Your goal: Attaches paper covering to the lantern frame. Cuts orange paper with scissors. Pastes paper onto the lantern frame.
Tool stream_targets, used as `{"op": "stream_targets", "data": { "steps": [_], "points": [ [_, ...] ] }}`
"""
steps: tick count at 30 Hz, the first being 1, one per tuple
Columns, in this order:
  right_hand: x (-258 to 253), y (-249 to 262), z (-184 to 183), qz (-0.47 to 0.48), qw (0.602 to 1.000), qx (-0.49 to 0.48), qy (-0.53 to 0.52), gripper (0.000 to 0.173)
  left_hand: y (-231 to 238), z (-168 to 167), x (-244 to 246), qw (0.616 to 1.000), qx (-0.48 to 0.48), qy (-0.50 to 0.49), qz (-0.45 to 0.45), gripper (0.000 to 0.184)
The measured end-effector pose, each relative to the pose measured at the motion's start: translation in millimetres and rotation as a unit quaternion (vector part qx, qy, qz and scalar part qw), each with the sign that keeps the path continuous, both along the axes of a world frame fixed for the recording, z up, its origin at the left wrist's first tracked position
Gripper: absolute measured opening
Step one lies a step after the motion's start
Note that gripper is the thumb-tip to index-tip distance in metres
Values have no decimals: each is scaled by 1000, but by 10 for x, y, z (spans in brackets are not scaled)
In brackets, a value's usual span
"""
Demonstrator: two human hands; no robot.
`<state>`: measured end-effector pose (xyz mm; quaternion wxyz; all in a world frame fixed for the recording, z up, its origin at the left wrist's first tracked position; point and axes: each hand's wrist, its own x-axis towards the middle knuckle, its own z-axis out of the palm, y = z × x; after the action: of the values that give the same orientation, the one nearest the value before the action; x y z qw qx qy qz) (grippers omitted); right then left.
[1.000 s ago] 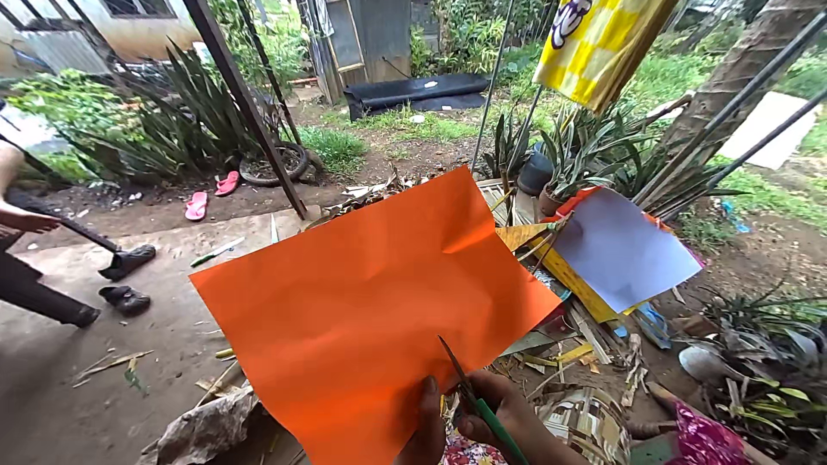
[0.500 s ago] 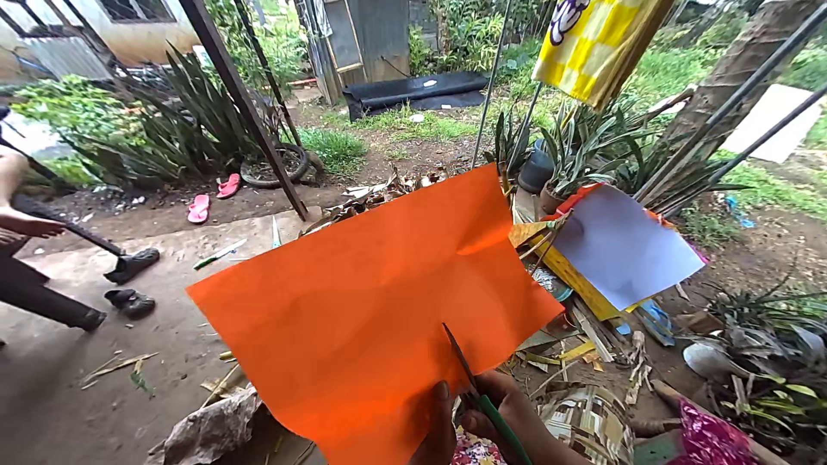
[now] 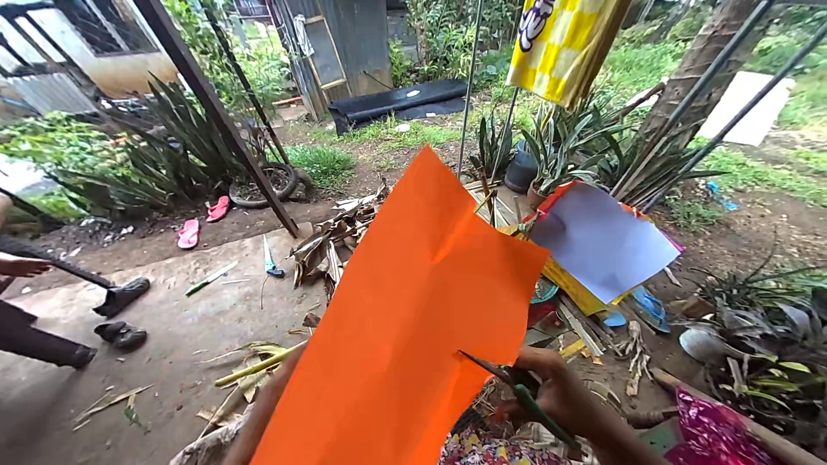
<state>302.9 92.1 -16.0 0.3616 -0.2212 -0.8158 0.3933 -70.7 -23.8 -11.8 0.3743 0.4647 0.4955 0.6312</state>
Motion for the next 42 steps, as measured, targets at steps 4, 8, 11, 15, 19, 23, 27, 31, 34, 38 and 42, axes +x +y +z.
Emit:
{"op": "stream_targets", "data": {
  "steps": [4, 8, 11, 15, 19, 23, 27, 31, 34, 38, 42],
  "points": [
    [191, 49, 175, 12, 996, 29, -80, 46, -144, 799, 183, 998, -30, -11, -54, 111],
    [298, 9, 270, -14, 989, 69, -130, 46, -194, 1091, 452, 983, -36, 122, -131, 116],
    [381, -51, 304, -41, 982, 99, -154, 47, -138, 1044, 574, 967, -52, 197, -151, 103],
    [533, -85, 386, -15, 985, 55, -164, 47, 29, 812, 559, 941, -22, 297, -162, 57],
    [612, -43, 544, 73, 978, -80, -181, 43, 104, 791, 547, 930, 27, 315, -186, 56],
    [642, 67, 599, 105, 954, -163, -229, 45, 170, 815, 552, 920, 60, 333, -196, 65],
    [593, 81, 602, 100, 942, -211, -243, 47, 218, 801, 556, 909, 76, 354, -207, 64],
    [525, 68, 571, 126, 941, -220, -223, 42, 236, 790, 547, 910, 75, 345, -219, 62],
    [494, 47, 543, 120, 940, -231, -219, 44, 236, 764, 533, 911, 78, 338, -223, 63],
    [480, 27, 503, 114, 947, -205, -218, 48, 219, 738, 511, 912, 88, 333, -221, 63],
    [486, -8, 497, 117, 950, -191, -215, 48, 217, 730, 506, 907, 91, 346, -225, 63]
  ]
}}
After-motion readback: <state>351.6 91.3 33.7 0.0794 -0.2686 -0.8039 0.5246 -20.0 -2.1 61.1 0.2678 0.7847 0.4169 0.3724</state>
